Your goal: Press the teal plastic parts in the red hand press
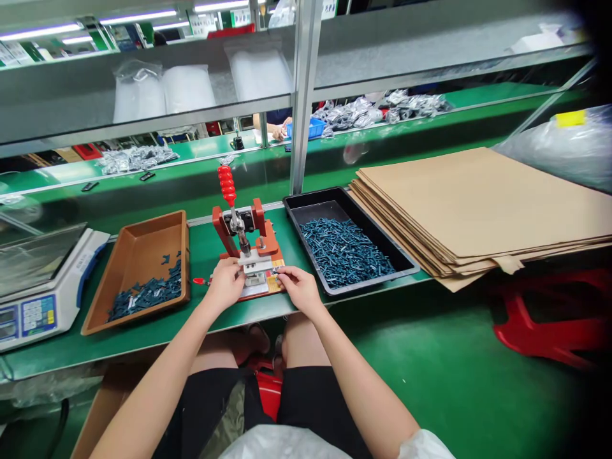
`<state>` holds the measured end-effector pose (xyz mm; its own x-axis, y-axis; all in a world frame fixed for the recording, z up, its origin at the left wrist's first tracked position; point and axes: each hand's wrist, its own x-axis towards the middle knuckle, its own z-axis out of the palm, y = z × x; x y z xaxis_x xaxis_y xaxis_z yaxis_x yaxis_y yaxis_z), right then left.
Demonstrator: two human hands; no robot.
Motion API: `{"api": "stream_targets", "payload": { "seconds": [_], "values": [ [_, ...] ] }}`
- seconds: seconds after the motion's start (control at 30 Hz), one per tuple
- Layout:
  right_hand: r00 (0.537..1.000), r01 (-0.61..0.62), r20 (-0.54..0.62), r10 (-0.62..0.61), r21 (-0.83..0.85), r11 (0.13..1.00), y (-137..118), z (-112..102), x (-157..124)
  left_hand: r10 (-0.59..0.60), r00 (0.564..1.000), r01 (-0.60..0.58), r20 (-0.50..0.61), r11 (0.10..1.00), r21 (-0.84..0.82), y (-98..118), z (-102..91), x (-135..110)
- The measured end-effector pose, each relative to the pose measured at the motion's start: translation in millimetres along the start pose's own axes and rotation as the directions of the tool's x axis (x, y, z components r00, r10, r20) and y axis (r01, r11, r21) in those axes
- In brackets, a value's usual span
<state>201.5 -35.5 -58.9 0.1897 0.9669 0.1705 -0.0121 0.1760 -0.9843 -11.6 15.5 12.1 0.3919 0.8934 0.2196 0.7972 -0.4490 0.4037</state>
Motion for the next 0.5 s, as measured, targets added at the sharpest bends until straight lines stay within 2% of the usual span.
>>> {"api": "stream_targets", "payload": {
  "seconds": [0.17,0.33,0.5],
  "values": [
    [1.0,0.003,0.007,-0.003,-0.006,1.0,-1.8,1.0,-1.5,-0.007,0.999,0.002,0.035,0.99,0.139,4.2,14.2,-2.3],
    [0.974,0.222,0.017,-0.225,-0.24,0.945,-6.6,0.5,-1.3,-0.061,0.995,0.042,0.084,0.977,0.209,12.1,13.8,0.9],
    [0.971,0.237,0.099,-0.217,-0.302,0.923,-9.3,3.7,8.7,-0.086,0.991,0.064,0.1,0.975,0.212,19.0,7.7,0.3]
  ]
}}
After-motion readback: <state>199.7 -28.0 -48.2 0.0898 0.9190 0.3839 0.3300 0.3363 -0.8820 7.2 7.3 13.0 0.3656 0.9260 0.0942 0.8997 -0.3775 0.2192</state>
